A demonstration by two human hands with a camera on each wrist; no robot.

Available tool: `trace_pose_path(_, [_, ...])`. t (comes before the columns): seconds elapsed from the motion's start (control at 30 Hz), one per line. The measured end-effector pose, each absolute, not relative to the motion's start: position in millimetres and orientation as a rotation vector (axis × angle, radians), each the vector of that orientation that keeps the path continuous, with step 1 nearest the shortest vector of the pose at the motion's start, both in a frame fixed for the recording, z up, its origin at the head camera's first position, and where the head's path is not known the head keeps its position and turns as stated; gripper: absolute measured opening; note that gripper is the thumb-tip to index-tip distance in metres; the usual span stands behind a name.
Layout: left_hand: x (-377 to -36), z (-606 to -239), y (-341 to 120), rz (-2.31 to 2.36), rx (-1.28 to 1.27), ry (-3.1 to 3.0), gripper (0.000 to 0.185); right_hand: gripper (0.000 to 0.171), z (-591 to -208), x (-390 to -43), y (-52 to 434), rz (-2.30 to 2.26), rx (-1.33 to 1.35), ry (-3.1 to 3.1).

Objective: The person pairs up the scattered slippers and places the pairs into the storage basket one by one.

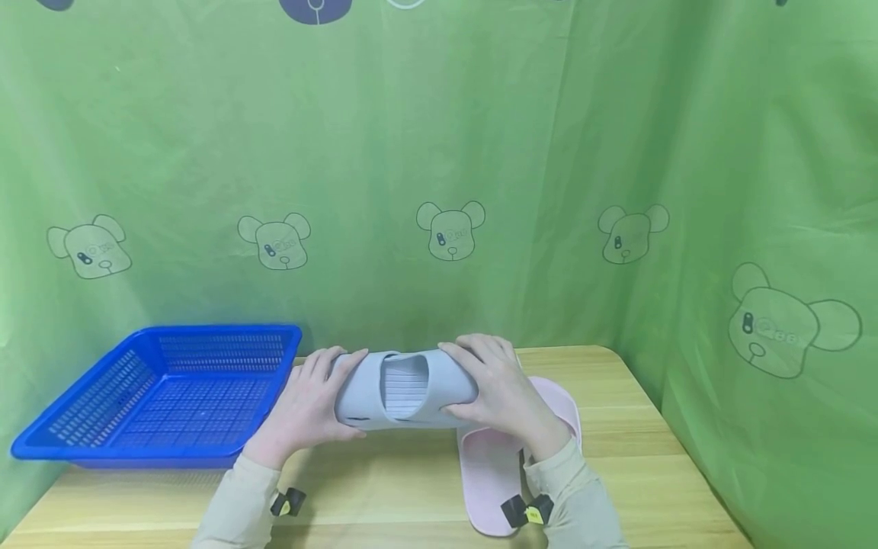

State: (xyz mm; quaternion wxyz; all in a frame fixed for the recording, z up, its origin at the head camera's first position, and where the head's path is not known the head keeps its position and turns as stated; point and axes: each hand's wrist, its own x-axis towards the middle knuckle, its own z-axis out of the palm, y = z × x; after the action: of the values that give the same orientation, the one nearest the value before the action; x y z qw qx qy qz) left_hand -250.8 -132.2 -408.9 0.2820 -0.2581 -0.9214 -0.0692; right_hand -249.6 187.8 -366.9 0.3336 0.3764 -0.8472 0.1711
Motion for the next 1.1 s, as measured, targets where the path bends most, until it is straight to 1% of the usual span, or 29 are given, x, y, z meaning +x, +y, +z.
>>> trace_pose_path(0.27, [-250, -408, -134, -0.202, -0.68, -2.451, 0.127, 0.094, -366, -247, 189, 0.445, 0.953, -2.292])
trace_pose_path(0.5, [-248, -398, -139, -0.197, -0.656, -2.457, 0.124, 0.098, -364, -247, 189, 0.432, 0.944, -2.321])
trace_pose_path(0.87, [-247, -392, -147, -0.218, -0.649, -2.452, 0.12, 0.099, -367, -250, 186, 0.405, 0.967, -2.268])
trace_pose_path(1.1, [-246, -388, -154, -0.246, -0.624, -2.443, 0.12, 0.092, -364, -249, 186, 0.423, 0.975, -2.245])
